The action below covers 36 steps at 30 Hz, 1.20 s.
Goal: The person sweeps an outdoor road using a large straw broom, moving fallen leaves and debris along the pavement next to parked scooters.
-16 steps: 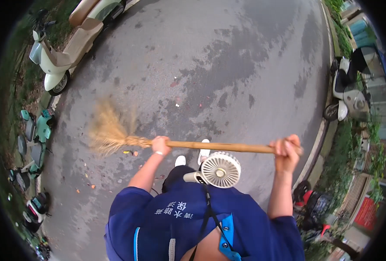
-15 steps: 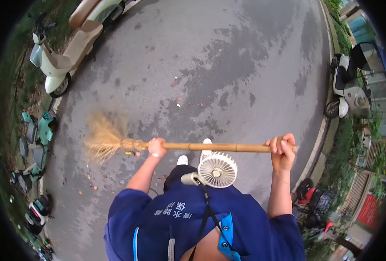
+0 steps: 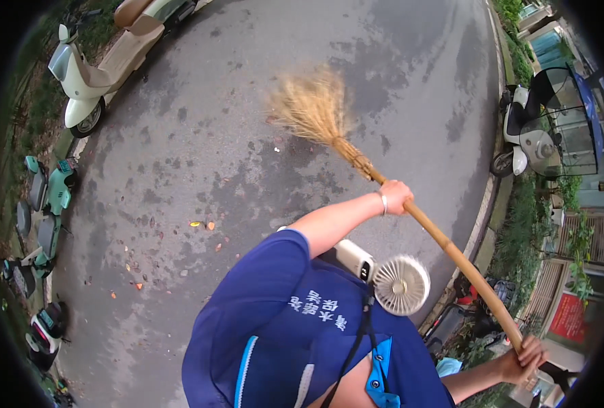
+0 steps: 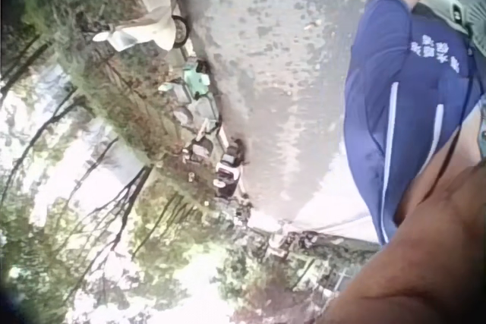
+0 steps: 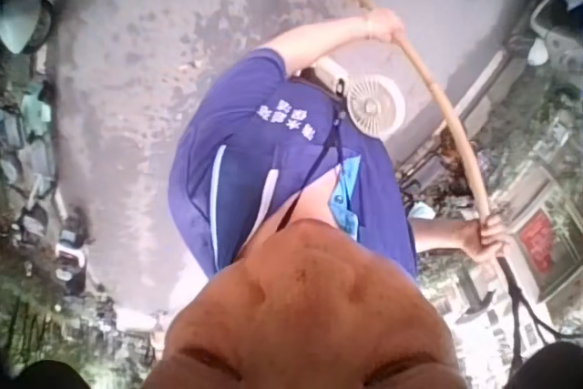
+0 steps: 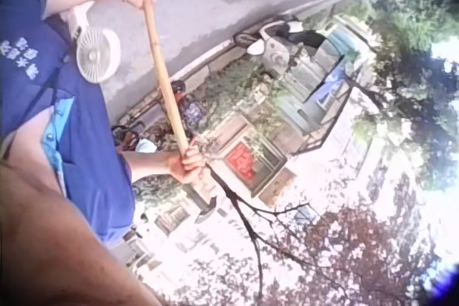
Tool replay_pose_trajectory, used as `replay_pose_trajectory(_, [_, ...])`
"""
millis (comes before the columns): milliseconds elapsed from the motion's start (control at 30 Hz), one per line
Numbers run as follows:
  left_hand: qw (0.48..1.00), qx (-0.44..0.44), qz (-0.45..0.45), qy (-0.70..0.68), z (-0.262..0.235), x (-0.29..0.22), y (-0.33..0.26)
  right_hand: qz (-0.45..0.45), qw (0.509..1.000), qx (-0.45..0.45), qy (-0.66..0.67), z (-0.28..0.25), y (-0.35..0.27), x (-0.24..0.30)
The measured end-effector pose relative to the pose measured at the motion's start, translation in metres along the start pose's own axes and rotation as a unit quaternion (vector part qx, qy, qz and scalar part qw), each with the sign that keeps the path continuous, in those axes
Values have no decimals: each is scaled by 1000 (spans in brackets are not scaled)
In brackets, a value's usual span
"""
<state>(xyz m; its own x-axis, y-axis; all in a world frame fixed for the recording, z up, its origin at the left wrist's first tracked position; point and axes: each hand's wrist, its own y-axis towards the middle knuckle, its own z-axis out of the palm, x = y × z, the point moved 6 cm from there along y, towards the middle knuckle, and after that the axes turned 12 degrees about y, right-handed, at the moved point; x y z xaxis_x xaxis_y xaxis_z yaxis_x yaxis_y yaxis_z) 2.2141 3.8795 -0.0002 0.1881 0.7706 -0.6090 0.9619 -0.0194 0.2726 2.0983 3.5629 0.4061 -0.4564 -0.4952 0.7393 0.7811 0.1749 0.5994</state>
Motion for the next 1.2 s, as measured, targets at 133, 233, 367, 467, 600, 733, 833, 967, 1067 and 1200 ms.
replay_pose_trajectory(133, [995,45,-22,-82,37,8,-21,-16,996,71,-55,5,10,-36])
replay_pose_trajectory(233, [992,8,-114,-55,69,-19,-120,36,997,62,22,-42,24,-44])
replay_pose_trajectory(367, [967,153,-190,67,111,-37,-285,213,968,-48,124,-124,-38,-120])
replay_pose_trajectory(467, [937,250,-238,50,74,-88,-317,255,938,-83,221,-184,-109,-118])
replay_pose_trajectory(600, [961,155,-206,97,121,-193,-334,187,930,-117,295,-306,-149,-14])
replay_pose_trajectory(733, [999,36,-31,20,181,-303,-263,27,966,-159,202,-387,-185,188])
replay_pose_trajectory(833, [995,86,36,17,223,-357,-204,-21,993,-70,94,-359,-207,271])
replay_pose_trajectory(967, [994,102,27,0,256,-332,-158,-29,998,-58,5,-309,-227,248])
replay_pose_trajectory(1067, [995,94,-15,4,264,-297,-201,17,999,7,30,-278,-206,208])
replay_pose_trajectory(1200, [990,69,-121,9,226,-259,-323,90,989,-4,114,-279,-186,129])
